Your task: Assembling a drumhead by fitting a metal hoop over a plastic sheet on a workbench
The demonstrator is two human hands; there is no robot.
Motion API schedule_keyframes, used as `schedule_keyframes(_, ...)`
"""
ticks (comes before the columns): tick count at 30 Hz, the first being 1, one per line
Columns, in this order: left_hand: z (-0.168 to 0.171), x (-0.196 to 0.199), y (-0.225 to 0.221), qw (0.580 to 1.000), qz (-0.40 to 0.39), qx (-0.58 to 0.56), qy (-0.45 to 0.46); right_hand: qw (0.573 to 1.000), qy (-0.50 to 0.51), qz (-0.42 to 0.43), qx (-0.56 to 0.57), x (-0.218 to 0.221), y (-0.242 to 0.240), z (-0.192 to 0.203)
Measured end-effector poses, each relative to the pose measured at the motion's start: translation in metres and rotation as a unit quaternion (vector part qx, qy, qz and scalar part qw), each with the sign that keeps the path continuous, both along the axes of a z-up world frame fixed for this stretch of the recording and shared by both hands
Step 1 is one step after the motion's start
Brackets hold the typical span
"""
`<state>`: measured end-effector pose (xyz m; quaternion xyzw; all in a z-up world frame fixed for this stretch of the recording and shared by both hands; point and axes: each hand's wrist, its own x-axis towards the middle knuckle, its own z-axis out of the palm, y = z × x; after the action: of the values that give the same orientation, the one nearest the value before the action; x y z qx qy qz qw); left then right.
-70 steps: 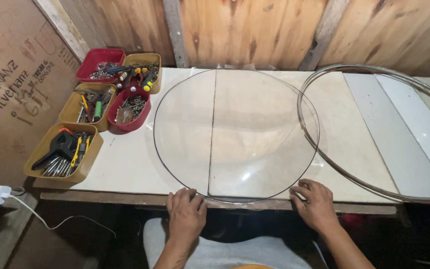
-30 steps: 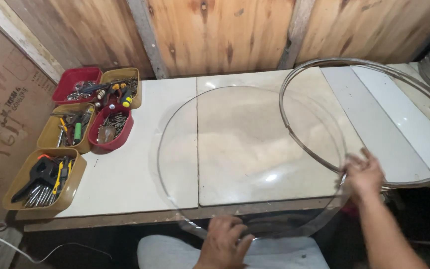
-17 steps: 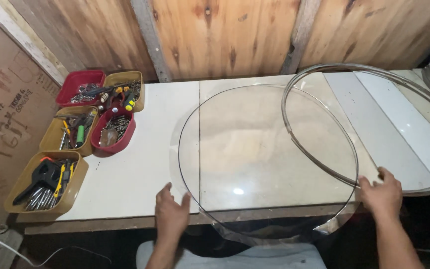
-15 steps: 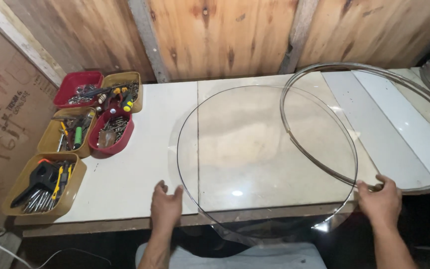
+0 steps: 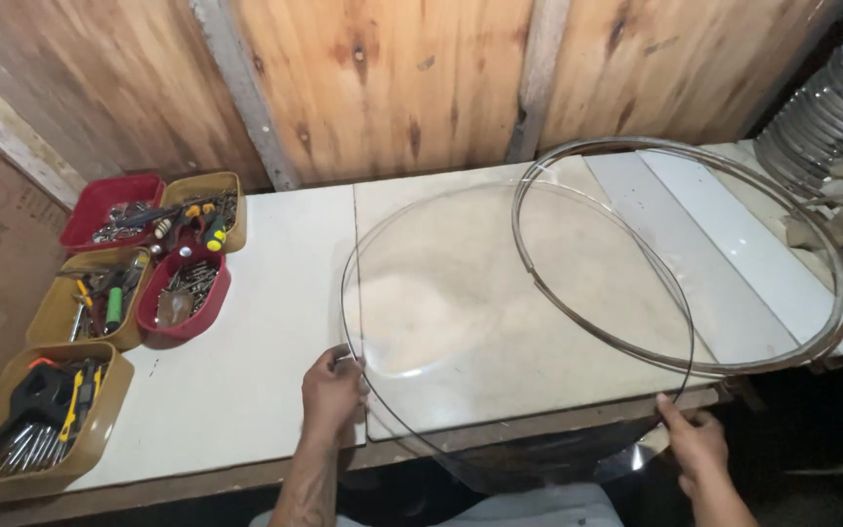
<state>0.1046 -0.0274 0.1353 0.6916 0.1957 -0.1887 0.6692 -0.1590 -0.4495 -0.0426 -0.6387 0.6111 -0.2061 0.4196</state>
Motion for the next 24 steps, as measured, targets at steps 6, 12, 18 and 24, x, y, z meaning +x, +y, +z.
schedule_keyframes(6,-0.075,-0.009,0.04,0.985,-0.04,-0.032,-0.164,0.962,-0.252,-0.038,0.098,-0.013,0.014,-0.014)
schedule_keyframes(12,-0.042,-0.036,0.058,0.996,0.028,-0.051,-0.073,0.95,-0.092,0.095,-0.283,-0.004,0.035,0.042)
schedule_keyframes(18,-0.102,-0.018,0.09,0.962,0.121,-0.184,-0.161,0.941,-0.202,0.104,-0.251,0.016,0.072,0.111)
schedule_keyframes(24,-0.104,-0.02,0.105,0.962,0.134,-0.192,-0.143,0.912,-0.259,0.127,-0.291,0.027,0.085,0.129)
